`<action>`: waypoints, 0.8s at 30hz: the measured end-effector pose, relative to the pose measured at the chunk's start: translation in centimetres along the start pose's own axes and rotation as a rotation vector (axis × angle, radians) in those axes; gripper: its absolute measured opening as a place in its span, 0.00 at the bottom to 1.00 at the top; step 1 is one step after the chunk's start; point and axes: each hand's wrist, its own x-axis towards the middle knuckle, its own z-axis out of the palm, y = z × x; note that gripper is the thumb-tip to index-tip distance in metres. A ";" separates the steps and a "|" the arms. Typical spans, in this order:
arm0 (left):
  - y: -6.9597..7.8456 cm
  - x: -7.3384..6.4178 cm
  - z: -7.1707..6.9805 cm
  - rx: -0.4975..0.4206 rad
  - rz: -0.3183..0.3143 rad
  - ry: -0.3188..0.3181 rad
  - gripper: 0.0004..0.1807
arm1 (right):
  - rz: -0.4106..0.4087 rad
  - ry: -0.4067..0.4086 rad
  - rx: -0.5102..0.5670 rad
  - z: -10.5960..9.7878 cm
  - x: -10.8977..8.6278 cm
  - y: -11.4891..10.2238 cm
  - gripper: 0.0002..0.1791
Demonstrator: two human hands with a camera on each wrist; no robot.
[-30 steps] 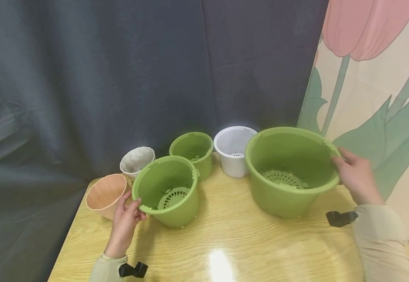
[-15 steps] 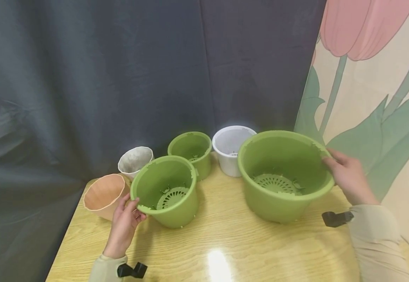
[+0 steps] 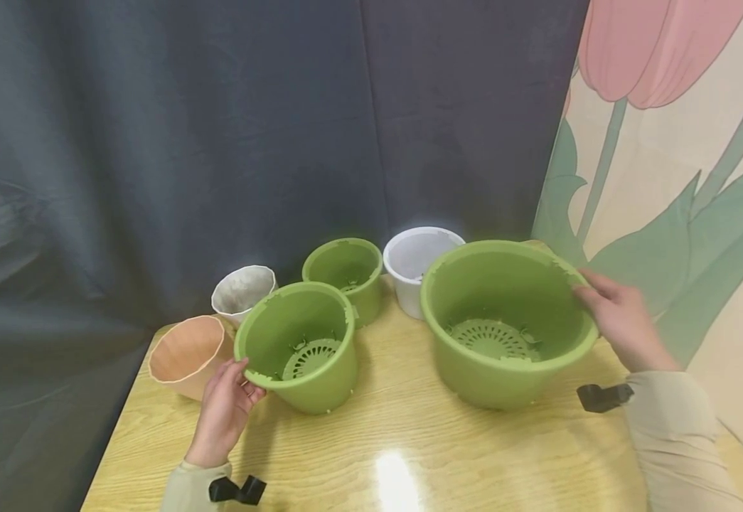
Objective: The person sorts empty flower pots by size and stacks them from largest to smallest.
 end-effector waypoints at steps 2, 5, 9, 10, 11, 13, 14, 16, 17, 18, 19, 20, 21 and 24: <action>0.0 0.0 -0.1 -0.024 -0.008 -0.012 0.09 | -0.005 0.000 0.014 0.1 0.0 0.0 0.34; -0.1 0.0 -0.1 -0.061 -0.011 -0.027 0.06 | -0.013 -0.009 0.026 0.4 0.0 -0.1 0.34; -0.3 0.0 -0.1 -0.095 -0.012 -0.036 0.03 | -0.013 -0.014 0.008 0.7 -0.1 -0.4 0.35; -0.3 0.0 -0.1 -0.102 -0.013 -0.038 0.03 | -0.016 -0.013 0.015 0.8 -0.1 -0.4 0.35; -0.3 0.0 -0.1 -0.108 -0.015 -0.039 0.03 | -0.019 -0.014 0.017 1.0 -0.2 -0.5 0.35; -0.3 0.0 -0.1 -0.117 -0.016 -0.040 0.03 | -0.031 -0.011 0.027 1.2 -0.2 -0.6 0.34; -0.3 -0.1 -0.1 -0.119 -0.017 -0.040 0.03 | -0.037 -0.012 0.032 1.3 -0.2 -0.7 0.34; -0.3 -0.1 0.0 -0.124 -0.021 -0.036 0.03 | -0.050 -0.015 0.064 1.6 -0.2 -0.8 0.34; -0.3 -0.1 0.0 -0.124 -0.023 -0.034 0.03 | -0.057 -0.018 0.078 1.7 -0.2 -0.8 0.34; -0.3 -0.1 0.0 -0.123 -0.026 -0.035 0.03 | -0.064 -0.018 0.089 1.7 -0.3 -0.9 0.34; -0.3 0.0 0.0 -0.122 -0.030 -0.036 0.04 | -0.068 -0.019 0.096 1.8 -0.3 -0.9 0.34; -0.2 0.0 0.0 -0.123 -0.032 -0.039 0.04 | -0.069 -0.020 0.099 1.8 -0.3 -0.9 0.34; -0.2 0.0 0.0 -0.125 -0.036 -0.041 0.05 | -0.069 -0.018 0.096 1.9 -0.4 -1.0 0.34; -0.2 0.0 -0.1 -0.133 -0.044 -0.046 0.06 | -0.064 -0.014 0.048 2.0 -0.4 -1.1 0.34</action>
